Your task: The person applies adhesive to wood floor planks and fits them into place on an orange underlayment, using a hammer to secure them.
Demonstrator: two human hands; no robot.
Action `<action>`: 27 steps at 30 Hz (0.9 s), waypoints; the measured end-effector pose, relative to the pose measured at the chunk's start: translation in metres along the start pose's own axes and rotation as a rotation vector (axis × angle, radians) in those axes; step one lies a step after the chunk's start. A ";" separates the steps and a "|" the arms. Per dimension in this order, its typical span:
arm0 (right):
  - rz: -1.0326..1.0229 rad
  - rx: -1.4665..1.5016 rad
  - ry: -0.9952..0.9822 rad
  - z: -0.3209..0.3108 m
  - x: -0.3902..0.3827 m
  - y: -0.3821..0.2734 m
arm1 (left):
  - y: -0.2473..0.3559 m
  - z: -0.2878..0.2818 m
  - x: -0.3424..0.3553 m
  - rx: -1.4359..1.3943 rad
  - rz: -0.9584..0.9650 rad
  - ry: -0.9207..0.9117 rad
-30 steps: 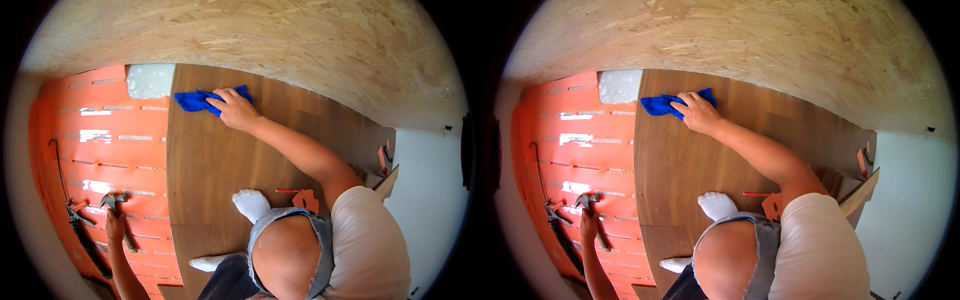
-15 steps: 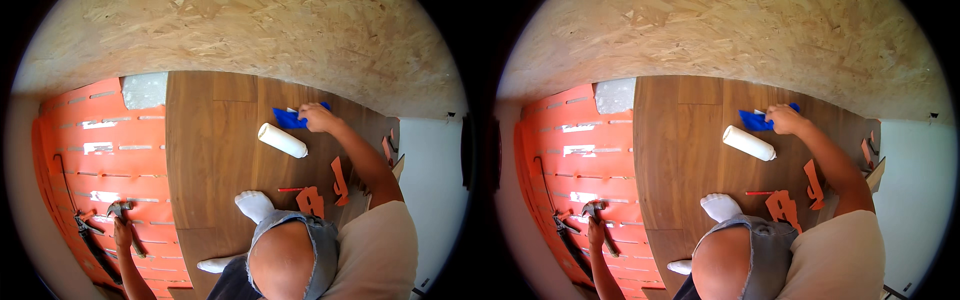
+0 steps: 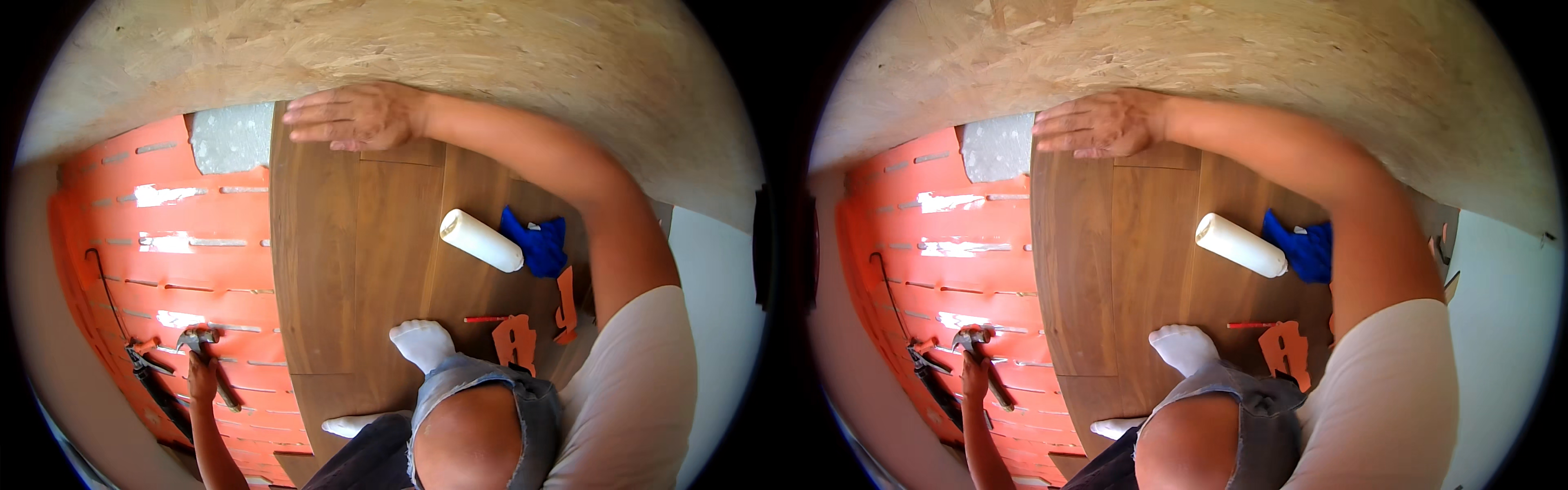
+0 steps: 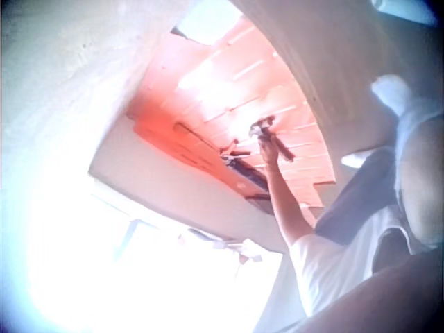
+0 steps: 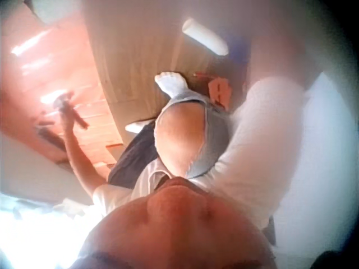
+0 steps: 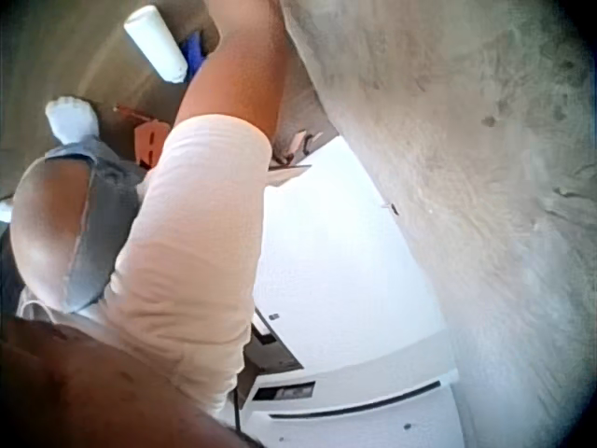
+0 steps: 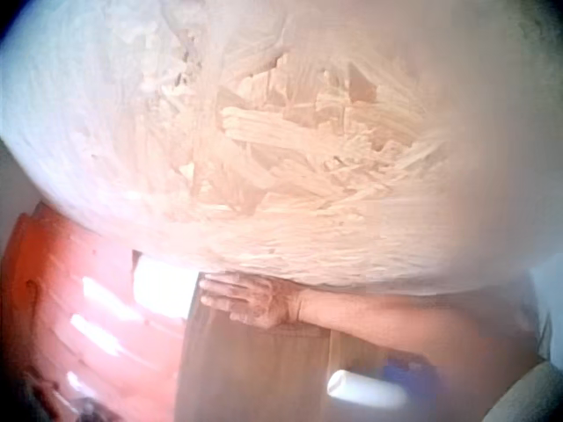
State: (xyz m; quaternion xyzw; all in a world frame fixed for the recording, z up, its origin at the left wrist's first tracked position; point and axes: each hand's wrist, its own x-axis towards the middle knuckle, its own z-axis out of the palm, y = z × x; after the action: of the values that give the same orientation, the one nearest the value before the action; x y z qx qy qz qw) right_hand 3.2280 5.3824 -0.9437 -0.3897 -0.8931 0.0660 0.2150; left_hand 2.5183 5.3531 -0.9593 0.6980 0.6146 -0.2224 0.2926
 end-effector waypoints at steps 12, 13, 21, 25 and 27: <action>0.251 0.136 -0.216 0.051 -0.034 -0.054 | 0.002 0.005 -0.003 0.051 -0.013 -0.005; 0.242 0.182 -0.224 0.050 -0.036 -0.063 | 0.002 0.004 0.000 0.048 -0.020 -0.021; 0.006 0.546 -0.222 0.068 -0.050 -0.137 | -0.002 0.001 0.001 0.021 -0.009 0.009; -0.036 0.260 -0.113 0.028 -0.034 -0.056 | -0.001 -0.003 0.006 0.069 -0.015 -0.019; -0.050 0.160 -0.089 0.014 -0.003 -0.015 | 0.007 -0.007 -0.001 0.062 -0.030 -0.024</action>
State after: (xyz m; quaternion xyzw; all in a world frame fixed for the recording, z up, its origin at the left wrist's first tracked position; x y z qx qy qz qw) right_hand 3.2139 5.3709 -0.9533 -0.3458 -0.9030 0.1488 0.2070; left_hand 2.5251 5.3570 -0.9526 0.6947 0.6143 -0.2542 0.2746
